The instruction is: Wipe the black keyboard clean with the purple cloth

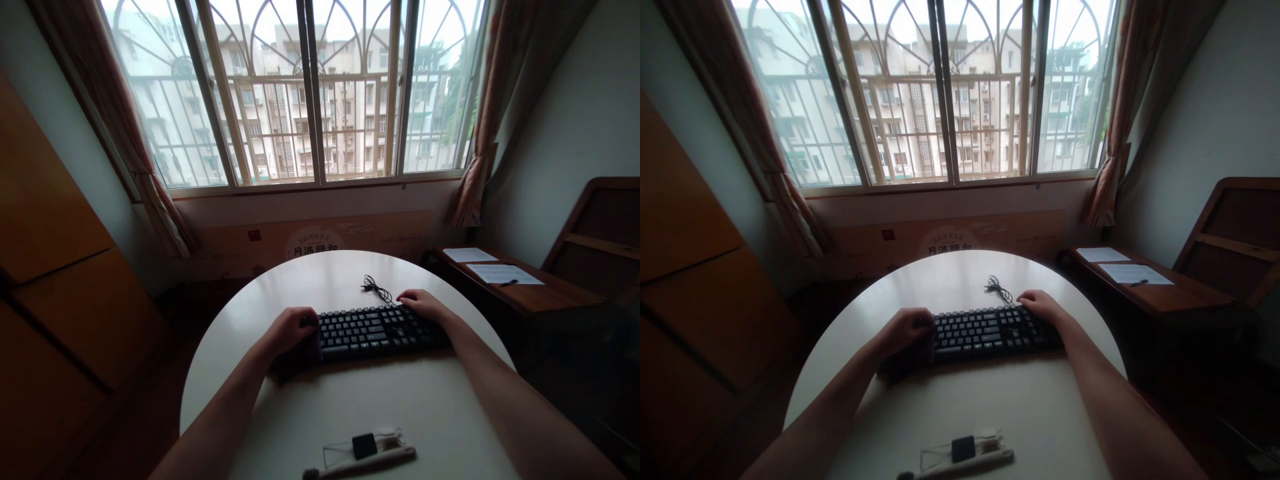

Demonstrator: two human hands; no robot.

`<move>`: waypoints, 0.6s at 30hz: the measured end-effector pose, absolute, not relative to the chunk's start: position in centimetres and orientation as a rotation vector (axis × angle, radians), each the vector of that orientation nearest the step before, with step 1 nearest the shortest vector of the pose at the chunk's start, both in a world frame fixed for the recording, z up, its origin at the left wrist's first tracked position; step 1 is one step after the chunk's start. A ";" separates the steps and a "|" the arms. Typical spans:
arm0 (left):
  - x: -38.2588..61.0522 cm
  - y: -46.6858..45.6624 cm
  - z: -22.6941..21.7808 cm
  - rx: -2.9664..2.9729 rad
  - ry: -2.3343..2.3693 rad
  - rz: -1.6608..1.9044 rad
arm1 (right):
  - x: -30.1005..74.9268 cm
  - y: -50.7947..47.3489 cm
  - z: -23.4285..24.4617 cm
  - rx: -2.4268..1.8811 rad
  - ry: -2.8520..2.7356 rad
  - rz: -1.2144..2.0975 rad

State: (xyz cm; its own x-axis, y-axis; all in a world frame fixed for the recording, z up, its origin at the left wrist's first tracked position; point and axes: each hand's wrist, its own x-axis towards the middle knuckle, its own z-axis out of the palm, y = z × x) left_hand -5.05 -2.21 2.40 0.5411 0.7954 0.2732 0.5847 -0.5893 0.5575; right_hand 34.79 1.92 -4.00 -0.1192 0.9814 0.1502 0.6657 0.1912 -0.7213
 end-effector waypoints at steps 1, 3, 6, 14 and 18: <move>-4.9 -2.1 2.0 2.434 1.166 0.704 | 34.8 1.9 -4.0 -1.542 -1.858 0.660; -4.7 -1.8 1.5 2.517 1.225 0.693 | 34.7 1.9 -4.0 -1.551 -1.857 0.658; -4.8 -1.6 1.3 2.583 1.310 0.704 | 34.7 1.8 -3.9 -1.560 -1.858 0.657; -4.8 -1.4 1.6 2.440 1.480 0.476 | 34.6 1.6 -3.7 -1.552 -1.858 0.652; -4.6 -1.3 1.5 2.397 1.500 0.468 | 34.5 1.4 -3.6 -1.556 -1.848 0.676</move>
